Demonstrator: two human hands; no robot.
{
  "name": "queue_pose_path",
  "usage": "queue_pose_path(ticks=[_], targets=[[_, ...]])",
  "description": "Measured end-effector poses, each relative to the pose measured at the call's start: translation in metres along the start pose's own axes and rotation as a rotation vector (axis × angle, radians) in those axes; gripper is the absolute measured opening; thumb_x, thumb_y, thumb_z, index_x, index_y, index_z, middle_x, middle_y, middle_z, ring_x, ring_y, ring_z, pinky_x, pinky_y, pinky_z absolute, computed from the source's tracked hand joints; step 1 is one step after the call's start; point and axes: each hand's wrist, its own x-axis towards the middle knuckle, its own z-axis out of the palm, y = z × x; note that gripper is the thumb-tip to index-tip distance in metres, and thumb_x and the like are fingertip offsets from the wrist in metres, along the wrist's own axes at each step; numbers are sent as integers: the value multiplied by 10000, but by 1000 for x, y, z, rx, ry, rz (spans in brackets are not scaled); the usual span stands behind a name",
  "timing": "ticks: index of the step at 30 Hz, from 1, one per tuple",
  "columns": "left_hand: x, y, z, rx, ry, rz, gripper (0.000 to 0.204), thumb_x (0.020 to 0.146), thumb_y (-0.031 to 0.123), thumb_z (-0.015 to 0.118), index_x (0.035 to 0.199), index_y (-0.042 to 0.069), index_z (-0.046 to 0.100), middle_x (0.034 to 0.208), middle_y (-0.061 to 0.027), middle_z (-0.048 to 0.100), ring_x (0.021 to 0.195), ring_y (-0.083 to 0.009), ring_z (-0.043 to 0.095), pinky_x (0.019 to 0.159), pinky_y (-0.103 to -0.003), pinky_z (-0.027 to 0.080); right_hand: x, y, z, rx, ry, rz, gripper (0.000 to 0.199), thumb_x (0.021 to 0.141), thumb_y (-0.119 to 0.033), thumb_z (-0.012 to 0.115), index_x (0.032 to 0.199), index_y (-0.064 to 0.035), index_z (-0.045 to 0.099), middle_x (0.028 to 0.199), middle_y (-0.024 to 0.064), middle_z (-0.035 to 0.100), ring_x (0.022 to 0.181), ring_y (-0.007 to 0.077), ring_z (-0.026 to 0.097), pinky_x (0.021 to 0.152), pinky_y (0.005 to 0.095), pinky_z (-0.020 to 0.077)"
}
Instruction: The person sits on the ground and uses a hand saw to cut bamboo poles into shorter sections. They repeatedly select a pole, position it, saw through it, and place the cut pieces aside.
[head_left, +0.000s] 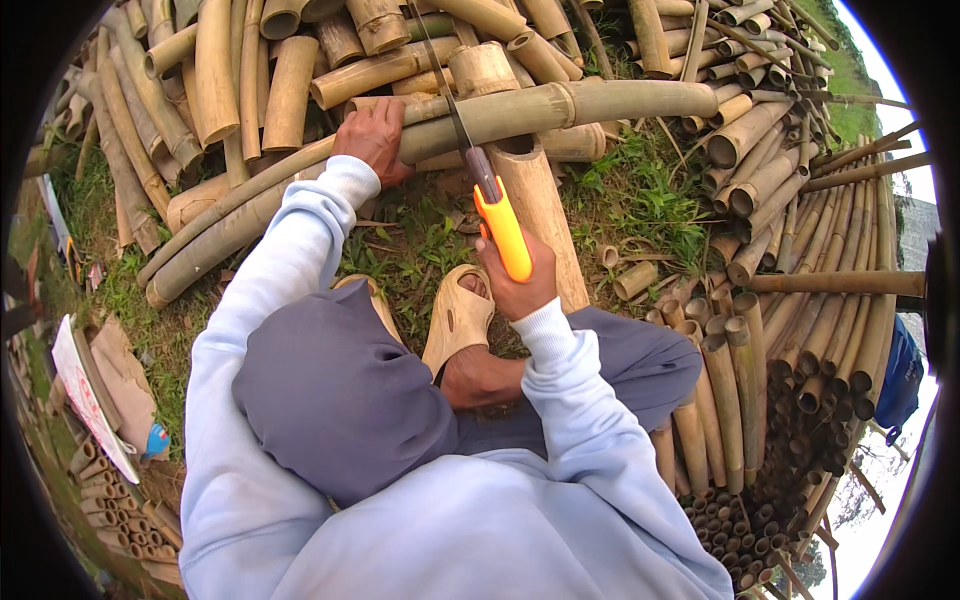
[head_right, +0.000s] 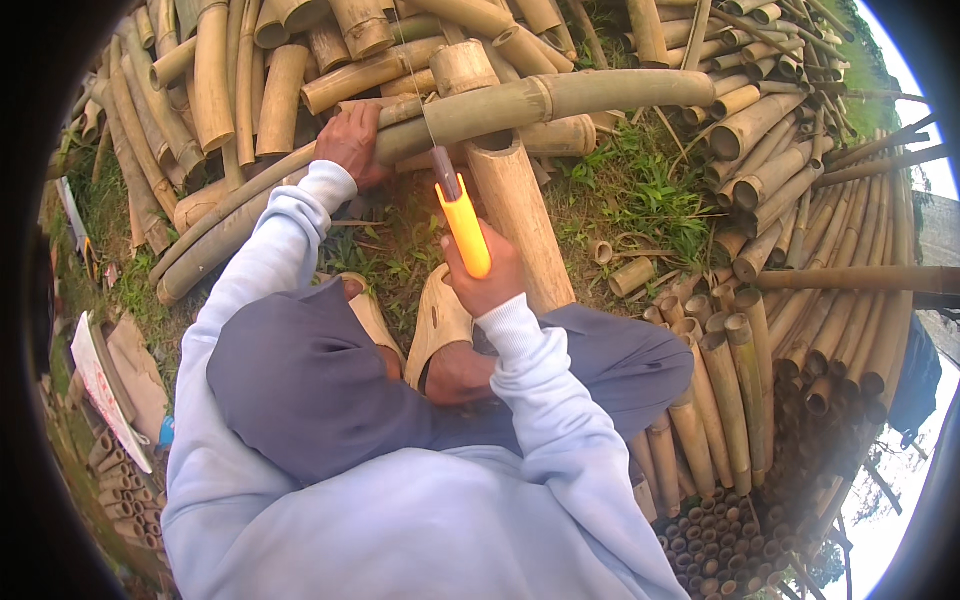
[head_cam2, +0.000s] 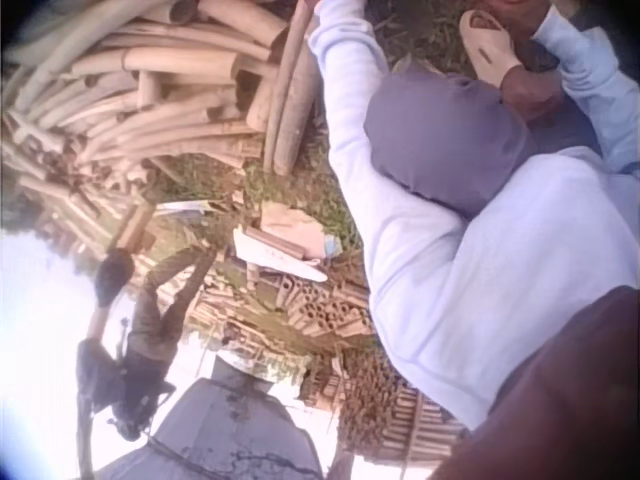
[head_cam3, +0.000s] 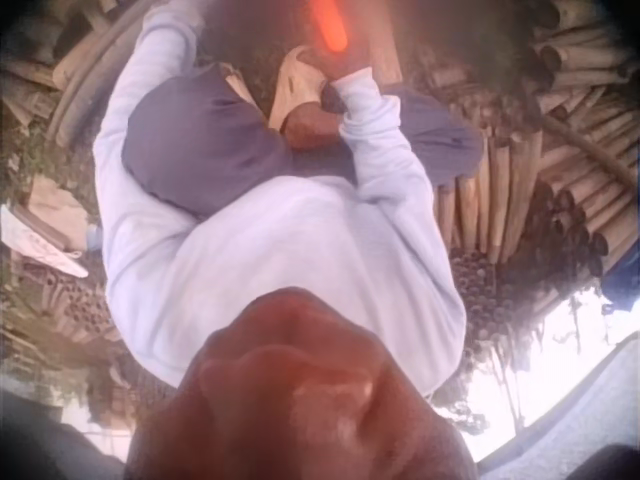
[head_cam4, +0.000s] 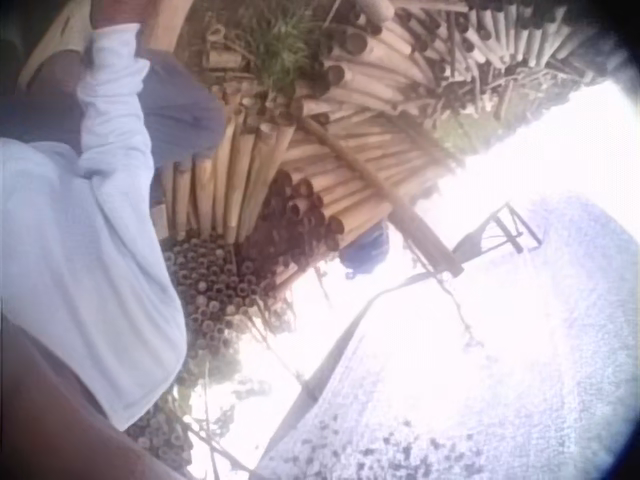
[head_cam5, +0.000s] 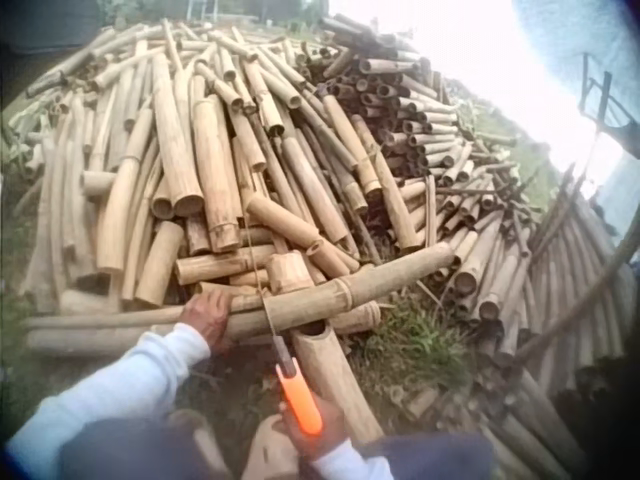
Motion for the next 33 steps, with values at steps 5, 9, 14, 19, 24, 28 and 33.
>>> queue_pose_path(ticks=[5,9,14,19,24,28,33], targets=[[-5,-7,0,3,5,-29,790,579,312,900,1229,53,535,1117,-134,598,991,-336,644,890,-430,539,-154,-20,-67,-228,-13,6,331,869,-15,702,1198,23,709,889,175,744,775,312,761,728,351,583],[2,-7,0,33,1,-18,796,587,323,900,1239,45,537,1115,-137,600,1009,-329,636,910,-428,533,-89,-5,-45,-181,-24,-32,279,888,-39,704,1163,8,718,857,173,738,752,296,752,698,354,573],[5,4,-5,13,2,22,756,611,328,914,1205,52,538,1085,-117,599,996,-307,647,909,-410,529,1,5,-5,14,6,45,99,944,-84,691,970,10,676,716,145,676,646,255,707,587,348,516],[-4,-10,-2,15,29,-18,771,601,340,902,1213,48,537,1091,-127,601,1000,-322,646,897,-418,535,-120,-14,-53,-169,-18,9,217,890,-31,692,1100,14,723,827,176,725,769,300,757,690,354,571],[0,-1,2,12,-28,-31,770,578,326,895,1202,51,537,1110,-136,600,1017,-331,638,911,-428,537,-68,4,-40,-123,-43,100,124,910,-46,694,1008,29,707,759,150,697,703,245,727,650,351,550],[0,5,-1,-22,-5,5,767,577,320,893,1202,54,538,1113,-132,604,1006,-335,643,904,-430,539,-9,8,-8,-23,4,42,132,941,-115,715,916,3,662,658,100,627,611,202,673,588,344,519],[-4,-5,-6,-9,33,-26,769,578,327,894,1202,53,538,1109,-133,605,1005,-335,644,906,-434,538,-129,-10,-56,-169,1,31,217,897,-58,719,1100,20,722,849,188,732,766,340,754,686,369,576]])
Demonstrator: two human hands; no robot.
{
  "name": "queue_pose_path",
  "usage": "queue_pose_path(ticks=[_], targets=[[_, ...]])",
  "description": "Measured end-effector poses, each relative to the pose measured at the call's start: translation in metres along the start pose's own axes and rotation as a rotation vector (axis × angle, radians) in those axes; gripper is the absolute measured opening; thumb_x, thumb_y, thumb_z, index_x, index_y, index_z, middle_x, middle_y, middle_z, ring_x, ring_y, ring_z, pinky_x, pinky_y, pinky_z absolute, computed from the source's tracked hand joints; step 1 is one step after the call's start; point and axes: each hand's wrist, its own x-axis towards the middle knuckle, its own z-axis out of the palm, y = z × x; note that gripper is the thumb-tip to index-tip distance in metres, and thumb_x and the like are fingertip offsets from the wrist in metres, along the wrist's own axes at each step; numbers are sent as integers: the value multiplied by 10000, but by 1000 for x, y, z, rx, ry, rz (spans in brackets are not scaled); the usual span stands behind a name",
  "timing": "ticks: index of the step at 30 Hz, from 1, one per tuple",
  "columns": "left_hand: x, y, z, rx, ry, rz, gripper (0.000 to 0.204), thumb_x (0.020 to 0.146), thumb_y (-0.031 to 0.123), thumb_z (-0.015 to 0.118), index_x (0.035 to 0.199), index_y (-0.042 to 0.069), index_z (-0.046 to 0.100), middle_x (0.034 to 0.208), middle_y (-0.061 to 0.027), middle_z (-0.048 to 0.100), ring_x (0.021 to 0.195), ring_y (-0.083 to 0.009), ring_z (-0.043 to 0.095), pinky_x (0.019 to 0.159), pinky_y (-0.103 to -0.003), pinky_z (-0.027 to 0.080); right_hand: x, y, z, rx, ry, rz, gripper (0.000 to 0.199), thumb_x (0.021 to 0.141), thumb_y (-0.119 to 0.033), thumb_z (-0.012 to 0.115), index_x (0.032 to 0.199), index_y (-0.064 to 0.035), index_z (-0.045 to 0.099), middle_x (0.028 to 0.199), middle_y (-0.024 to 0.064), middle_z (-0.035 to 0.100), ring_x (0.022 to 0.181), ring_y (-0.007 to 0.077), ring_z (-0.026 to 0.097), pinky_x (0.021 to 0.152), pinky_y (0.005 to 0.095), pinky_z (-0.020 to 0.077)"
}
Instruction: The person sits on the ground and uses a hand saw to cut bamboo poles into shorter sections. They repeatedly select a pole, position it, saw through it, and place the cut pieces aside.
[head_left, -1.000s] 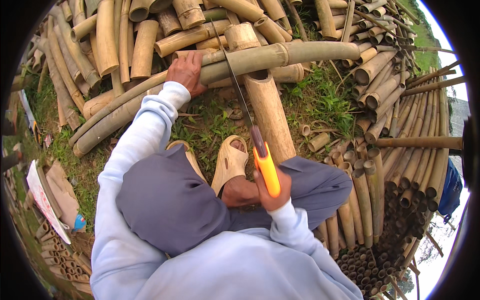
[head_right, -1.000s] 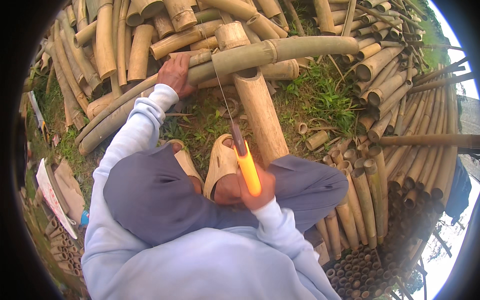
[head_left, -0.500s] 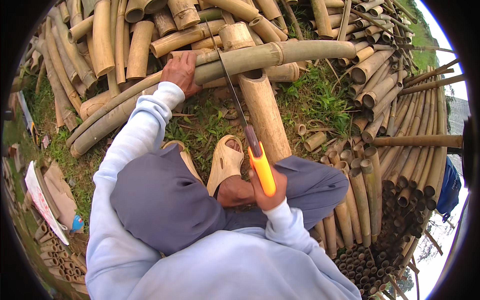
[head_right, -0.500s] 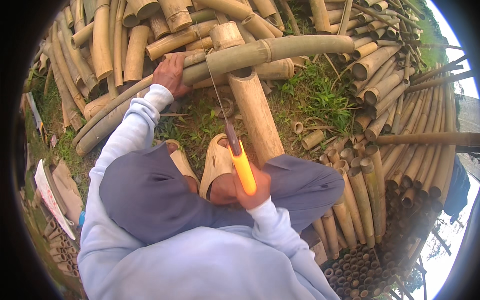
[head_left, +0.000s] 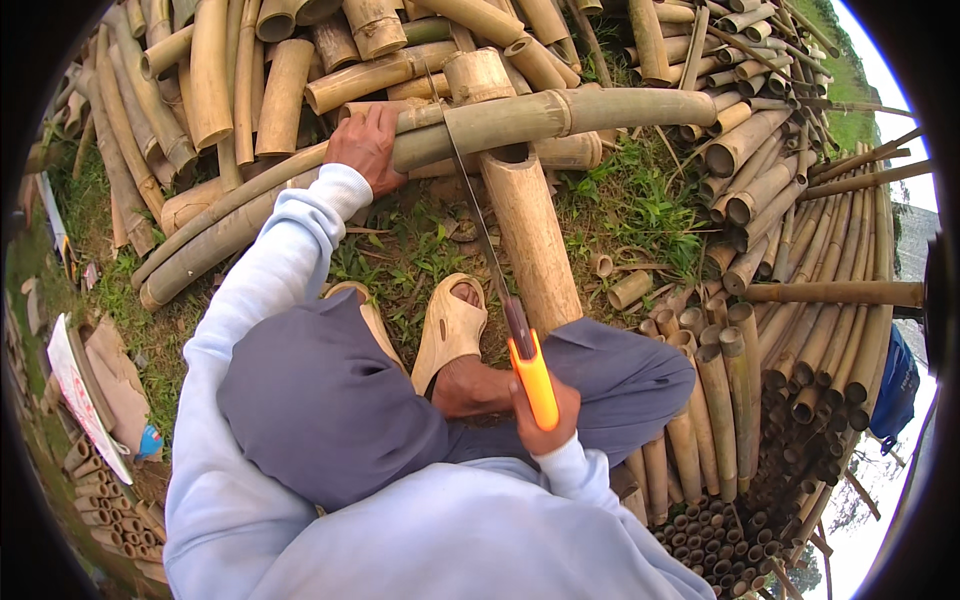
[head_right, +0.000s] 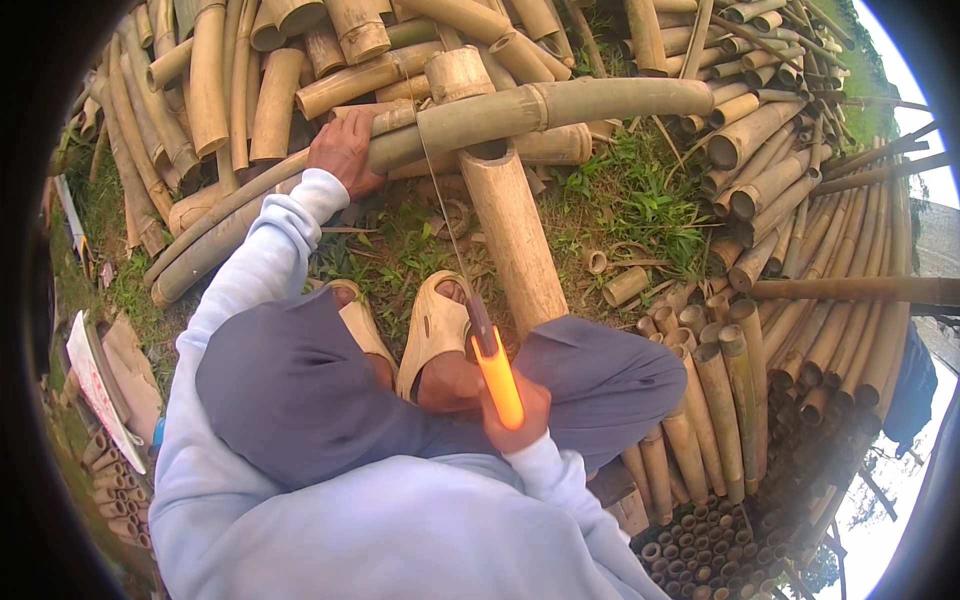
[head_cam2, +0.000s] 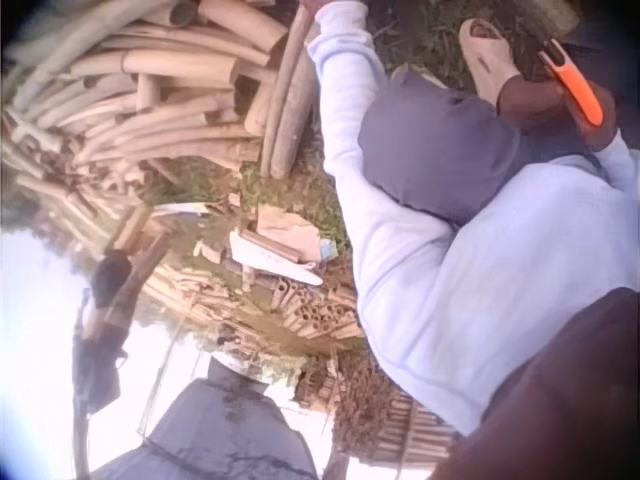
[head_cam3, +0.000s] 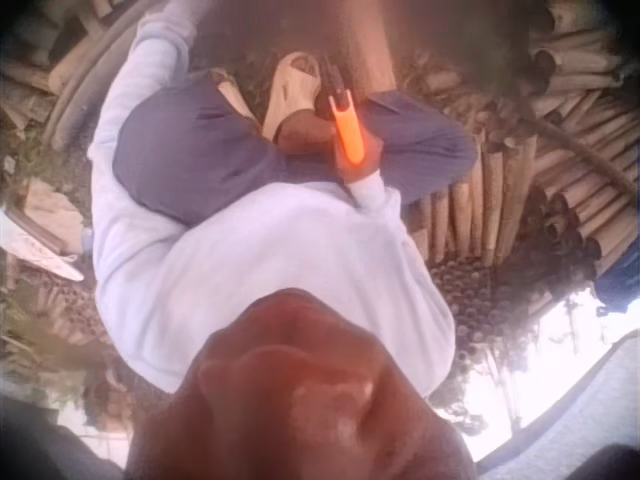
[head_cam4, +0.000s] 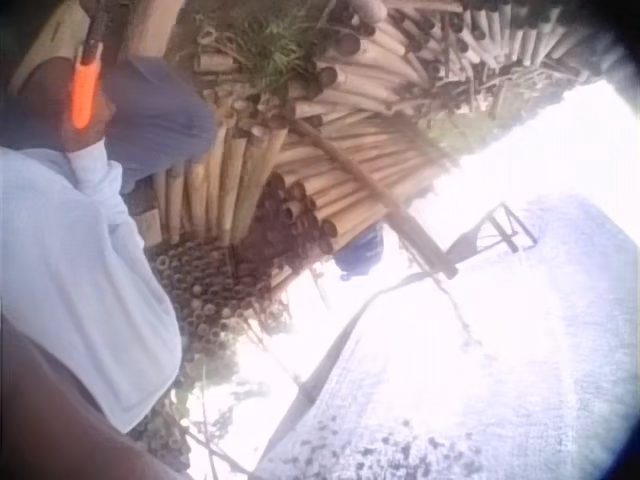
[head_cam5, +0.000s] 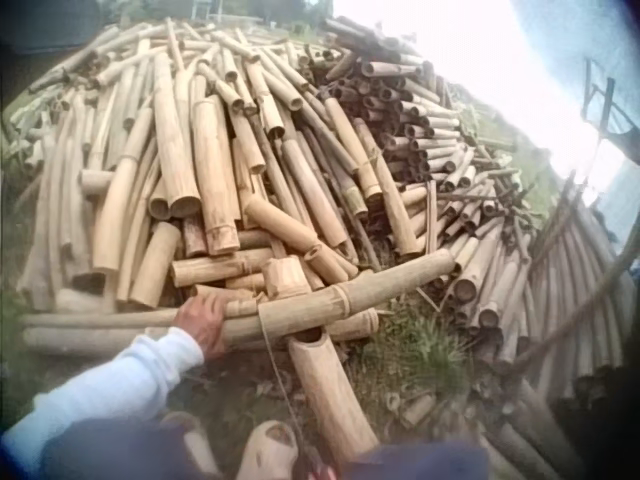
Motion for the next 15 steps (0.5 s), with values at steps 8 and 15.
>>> queue_pose_path(ticks=[8,15], targets=[[5,8,5,1,25,50,716,578,330,902,1127,48,539,1047,-132,600,983,-329,636,884,-428,530,141,-1,58,191,7,12,102,914,-66,708,975,12,681,701,130,654,654,235,700,625,339,532],[7,0,4,16,16,62,709,602,336,897,1130,43,525,1053,-132,606,964,-327,661,872,-424,539,137,6,66,182,38,-29,153,917,-117,741,983,4,675,678,125,627,603,227,645,595,356,500]])
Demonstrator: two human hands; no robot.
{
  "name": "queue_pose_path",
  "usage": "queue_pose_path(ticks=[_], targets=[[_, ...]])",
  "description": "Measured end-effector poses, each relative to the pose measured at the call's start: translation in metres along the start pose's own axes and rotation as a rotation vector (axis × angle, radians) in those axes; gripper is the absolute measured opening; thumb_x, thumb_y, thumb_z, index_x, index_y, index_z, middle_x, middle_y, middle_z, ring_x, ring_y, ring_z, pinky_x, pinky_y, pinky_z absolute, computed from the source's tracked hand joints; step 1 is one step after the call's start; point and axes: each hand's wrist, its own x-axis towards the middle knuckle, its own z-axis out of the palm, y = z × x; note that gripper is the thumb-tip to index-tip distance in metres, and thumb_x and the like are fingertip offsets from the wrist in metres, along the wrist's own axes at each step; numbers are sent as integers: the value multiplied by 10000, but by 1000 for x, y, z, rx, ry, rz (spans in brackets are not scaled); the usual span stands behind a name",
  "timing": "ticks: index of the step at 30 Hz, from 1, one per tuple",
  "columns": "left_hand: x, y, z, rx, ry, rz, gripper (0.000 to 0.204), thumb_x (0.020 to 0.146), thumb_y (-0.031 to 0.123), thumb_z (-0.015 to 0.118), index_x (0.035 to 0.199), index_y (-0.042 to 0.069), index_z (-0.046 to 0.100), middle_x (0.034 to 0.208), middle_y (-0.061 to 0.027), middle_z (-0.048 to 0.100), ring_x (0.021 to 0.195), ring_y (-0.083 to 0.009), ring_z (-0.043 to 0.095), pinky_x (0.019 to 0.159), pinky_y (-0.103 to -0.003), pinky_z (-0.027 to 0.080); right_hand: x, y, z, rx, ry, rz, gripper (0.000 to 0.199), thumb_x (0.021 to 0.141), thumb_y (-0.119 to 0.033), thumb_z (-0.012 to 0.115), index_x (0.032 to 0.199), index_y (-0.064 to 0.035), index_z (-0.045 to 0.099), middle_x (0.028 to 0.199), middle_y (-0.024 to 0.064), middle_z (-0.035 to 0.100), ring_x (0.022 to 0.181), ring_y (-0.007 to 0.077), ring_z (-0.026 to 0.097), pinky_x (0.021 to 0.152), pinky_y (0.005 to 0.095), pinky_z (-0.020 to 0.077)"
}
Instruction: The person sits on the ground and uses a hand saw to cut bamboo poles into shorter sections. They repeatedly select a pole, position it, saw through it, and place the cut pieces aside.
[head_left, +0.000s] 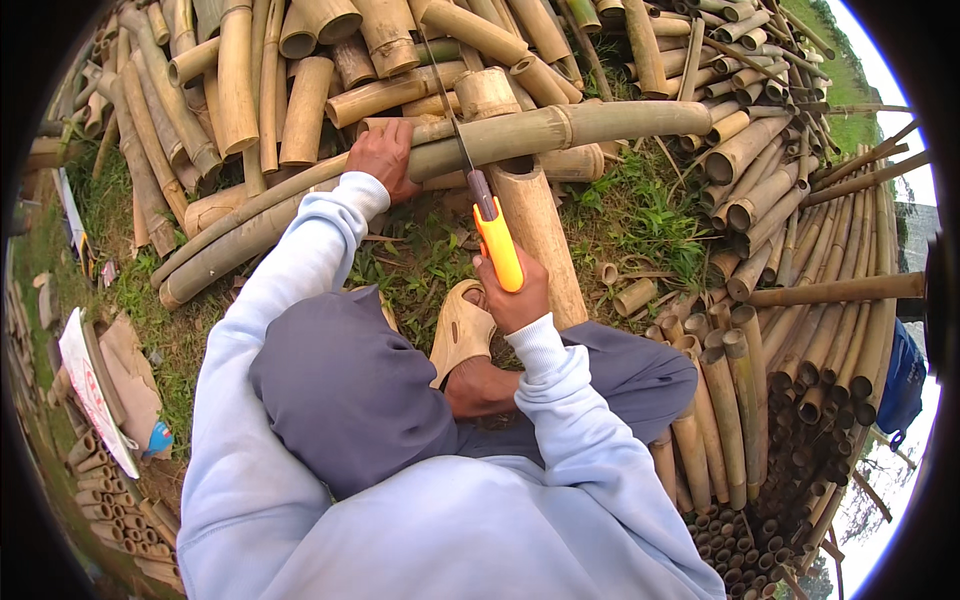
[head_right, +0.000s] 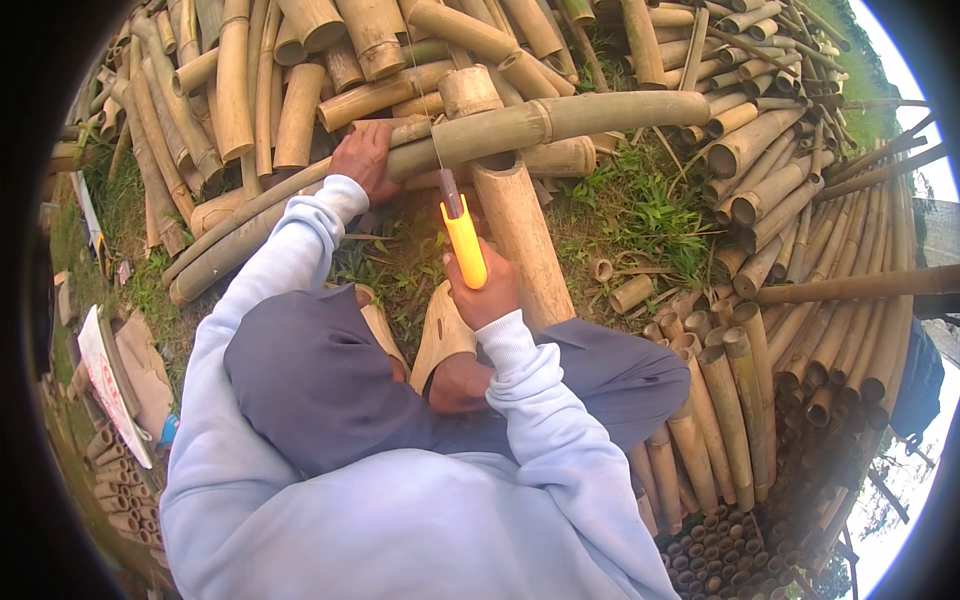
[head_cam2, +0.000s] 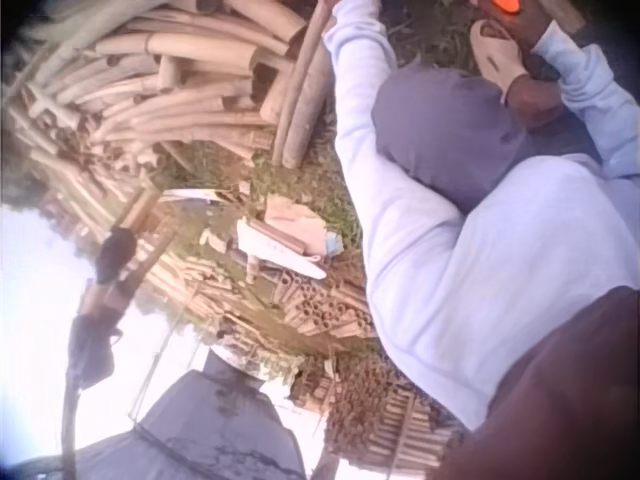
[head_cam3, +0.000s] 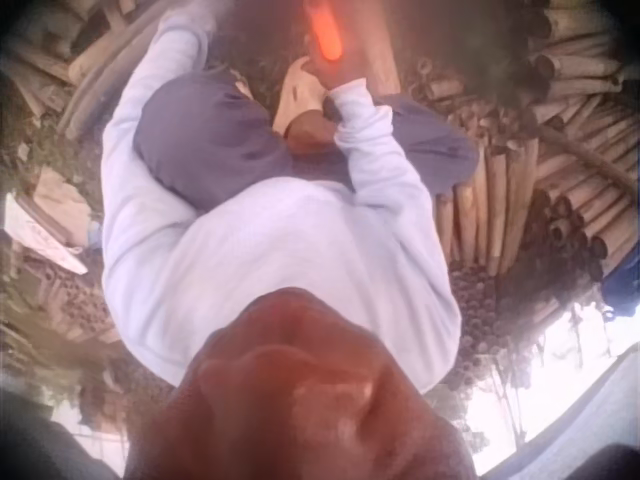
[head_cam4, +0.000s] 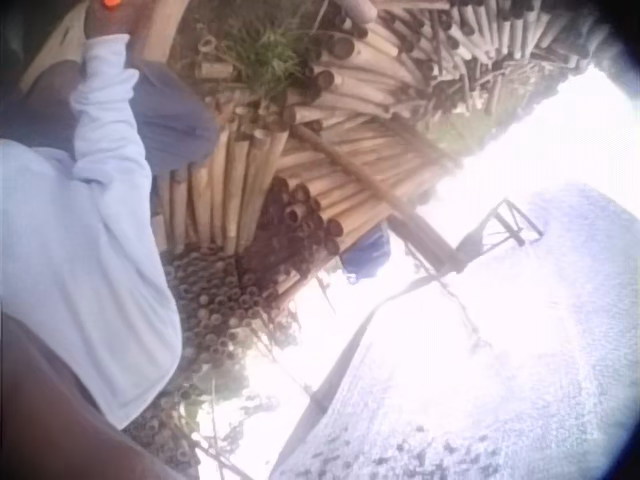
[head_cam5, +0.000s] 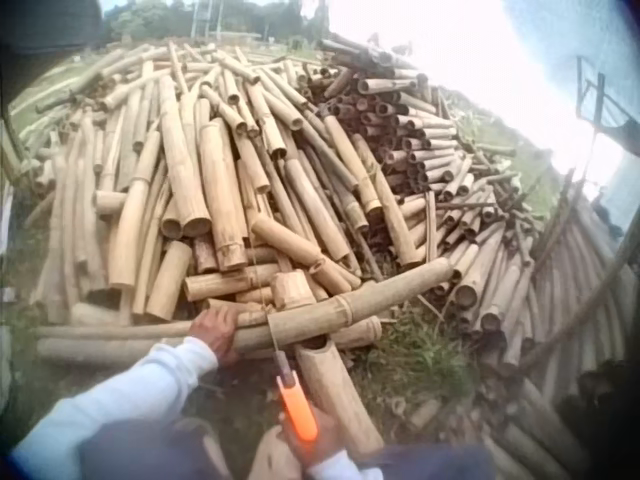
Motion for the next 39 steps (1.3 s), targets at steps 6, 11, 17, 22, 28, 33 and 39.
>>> queue_pose_path(ticks=[6,11,17,22,28,33,39], targets=[[-6,-1,1,-12,-27,-25,707,597,333,870,1144,41,532,1042,-132,596,951,-322,654,867,-419,551,-156,-22,-79,-237,-39,3,226,880,-8,696,1100,31,728,826,175,729,742,301,758,689,342,575],[-5,-1,3,-35,-41,-6,716,593,327,882,1143,36,527,1052,-138,602,964,-332,649,884,-425,547,-54,-6,-32,-92,-24,37,156,901,-43,708,1044,21,713,755,146,705,660,266,724,621,338,544],[1,-5,-11,-101,-154,-73,769,631,336,896,1224,45,502,1156,-164,614,1062,-367,651,959,-445,540,-54,-16,-26,-141,-31,2,141,912,-73,722,1019,16,697,713,155,672,652,297,714,601,345,528],[5,-4,-18,-147,-267,-89,821,636,342,899,1271,33,481,1198,-181,614,1101,-387,656,967,-454,545,-140,-33,-73,-253,-28,-37,218,855,6,710,1072,25,719,825,169,721,706,322,731,653,378,563],[20,5,-22,-182,-341,-69,778,644,351,899,1215,27,483,1199,-209,619,1090,-412,654,953,-465,544,-19,-8,-15,15,-38,82,121,937,-78,703,978,29,665,780,118,726,710,200,722,654,324,540],[11,-18,-25,-245,-423,-99,749,658,367,871,1185,10,475,1206,-210,631,1127,-418,634,963,-478,526,-117,-33,-63,-215,-70,12,277,894,-20,720,1163,43,703,912,181,738,797,262,751,750,332,560],[25,-11,-18,-274,-487,-75,690,659,368,858,1106,12,471,1114,-251,665,1097,-452,637,969,-482,519,-89,-22,-50,-167,-4,23,79,867,-12,711,929,22,677,673,134,630,557,263,641,557,349,492]])
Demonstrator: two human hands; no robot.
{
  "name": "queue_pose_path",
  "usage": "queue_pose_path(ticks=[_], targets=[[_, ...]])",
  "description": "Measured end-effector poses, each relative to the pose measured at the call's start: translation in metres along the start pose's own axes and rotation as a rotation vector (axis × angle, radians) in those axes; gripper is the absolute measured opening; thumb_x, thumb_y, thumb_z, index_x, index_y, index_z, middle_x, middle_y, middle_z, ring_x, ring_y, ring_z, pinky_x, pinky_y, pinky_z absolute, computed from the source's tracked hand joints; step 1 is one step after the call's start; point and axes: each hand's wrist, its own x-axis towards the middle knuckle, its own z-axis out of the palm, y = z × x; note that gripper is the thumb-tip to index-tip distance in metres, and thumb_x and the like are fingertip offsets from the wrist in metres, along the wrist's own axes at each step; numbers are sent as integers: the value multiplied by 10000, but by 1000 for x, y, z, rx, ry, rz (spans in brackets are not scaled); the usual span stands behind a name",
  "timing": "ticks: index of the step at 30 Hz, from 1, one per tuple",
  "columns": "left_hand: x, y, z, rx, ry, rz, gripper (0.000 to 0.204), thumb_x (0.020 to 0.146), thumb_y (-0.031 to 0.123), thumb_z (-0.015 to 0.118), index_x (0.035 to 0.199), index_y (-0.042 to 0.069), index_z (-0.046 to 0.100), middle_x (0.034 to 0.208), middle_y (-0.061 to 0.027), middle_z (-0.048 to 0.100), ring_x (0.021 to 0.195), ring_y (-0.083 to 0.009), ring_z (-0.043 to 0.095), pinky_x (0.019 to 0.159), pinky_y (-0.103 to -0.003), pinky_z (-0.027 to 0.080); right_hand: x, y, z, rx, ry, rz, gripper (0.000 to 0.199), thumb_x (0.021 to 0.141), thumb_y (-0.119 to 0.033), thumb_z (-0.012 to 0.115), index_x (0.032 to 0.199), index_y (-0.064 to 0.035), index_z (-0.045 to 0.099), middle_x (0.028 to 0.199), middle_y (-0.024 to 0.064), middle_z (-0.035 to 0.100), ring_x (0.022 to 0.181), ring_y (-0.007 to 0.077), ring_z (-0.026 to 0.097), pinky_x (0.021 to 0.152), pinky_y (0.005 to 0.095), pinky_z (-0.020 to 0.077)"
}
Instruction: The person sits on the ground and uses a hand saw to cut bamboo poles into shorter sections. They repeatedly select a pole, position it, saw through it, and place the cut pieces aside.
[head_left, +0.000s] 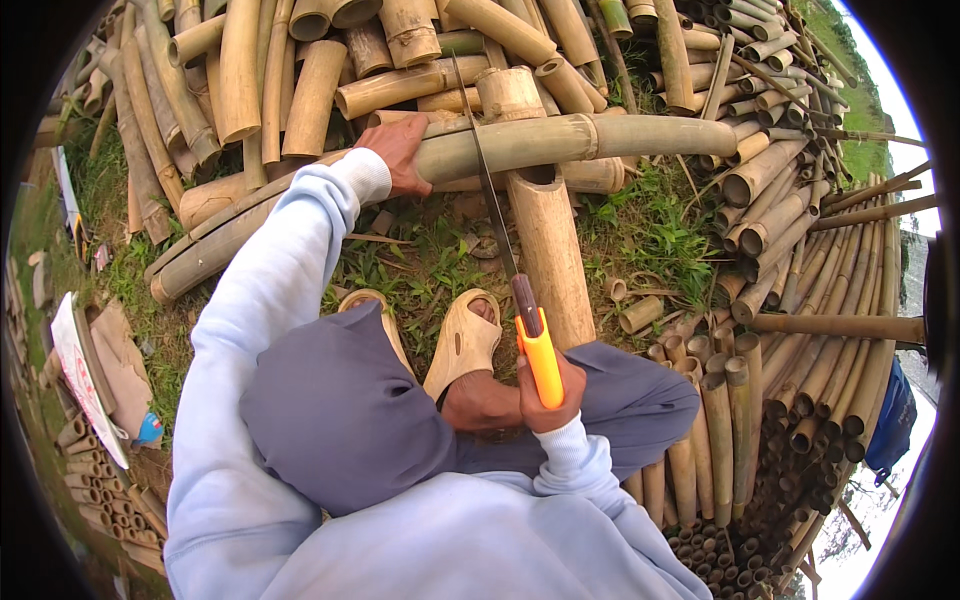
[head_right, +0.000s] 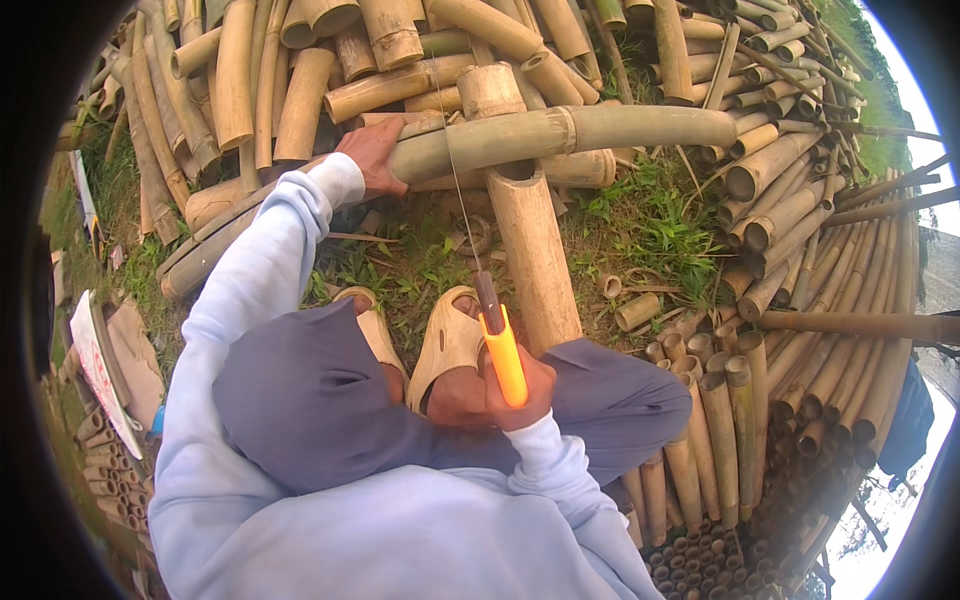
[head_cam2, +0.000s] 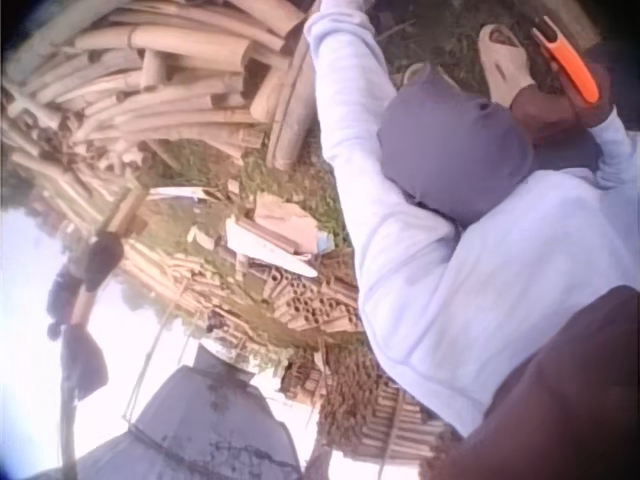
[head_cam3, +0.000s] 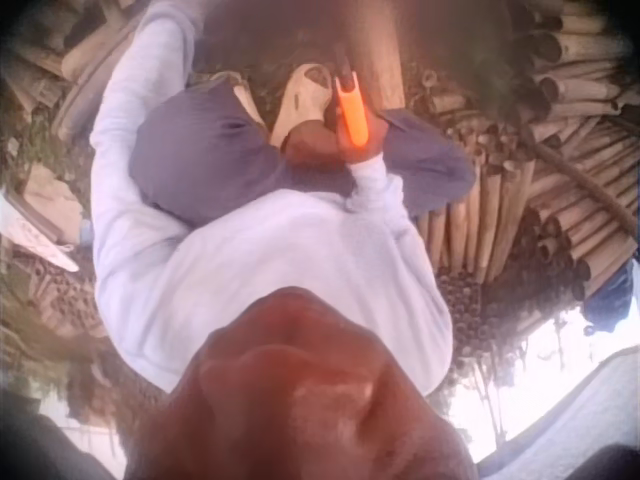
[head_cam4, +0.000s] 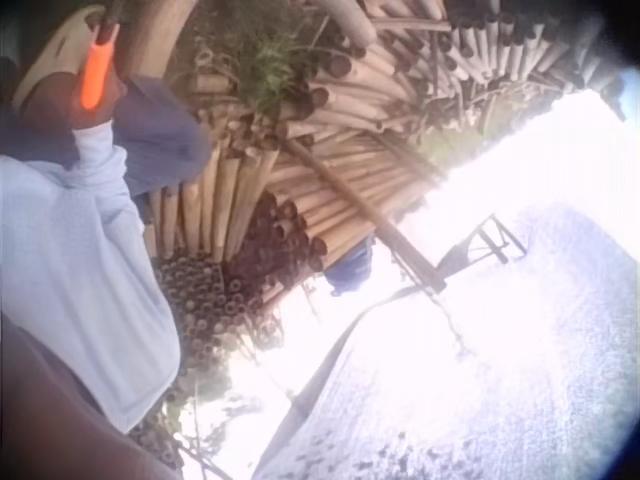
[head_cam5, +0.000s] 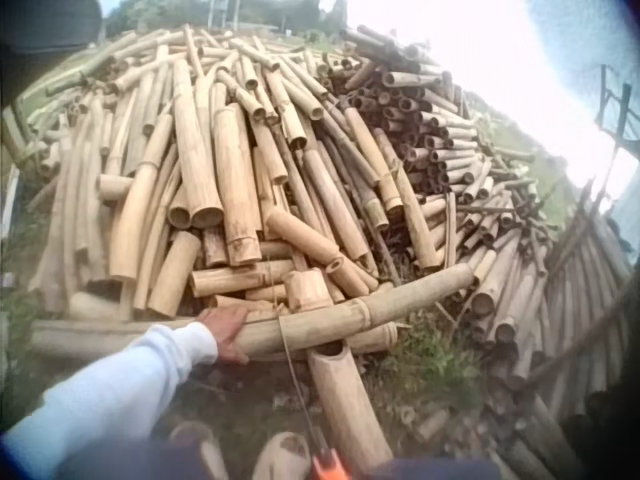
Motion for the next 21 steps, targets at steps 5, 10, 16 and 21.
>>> queue_pose_path(ticks=[5,10,16,21], targets=[[-3,-7,-3,-25,0,-28,890,619,380,849,1360,75,463,1259,-236,641,1195,-429,608,1004,-490,496,-8,1,6,55,36,0,90,898,-54,714,891,14,656,648,129,616,553,227,635,561,339,493],[-5,-22,4,-10,159,-8,817,770,549,798,1386,98,506,1347,-197,609,1256,-366,581,1055,-485,468,-2,5,-1,28,12,-3,88,903,-51,710,938,18,669,682,116,659,577,203,658,582,327,512],[-34,-8,-23,65,240,-73,406,1020,437,567,1136,49,533,1128,-174,662,1056,-418,665,873,-522,521,-7,7,7,36,-31,-26,169,907,-27,698,1064,35,696,738,121,686,648,181,690,627,323,533],[-63,21,-32,128,270,-42,377,1001,344,612,1161,27,485,1074,-214,652,929,-449,700,780,-525,587,-13,29,7,98,-69,2,269,908,17,683,1175,46,696,857,98,712,733,140,657,710,290,532]])
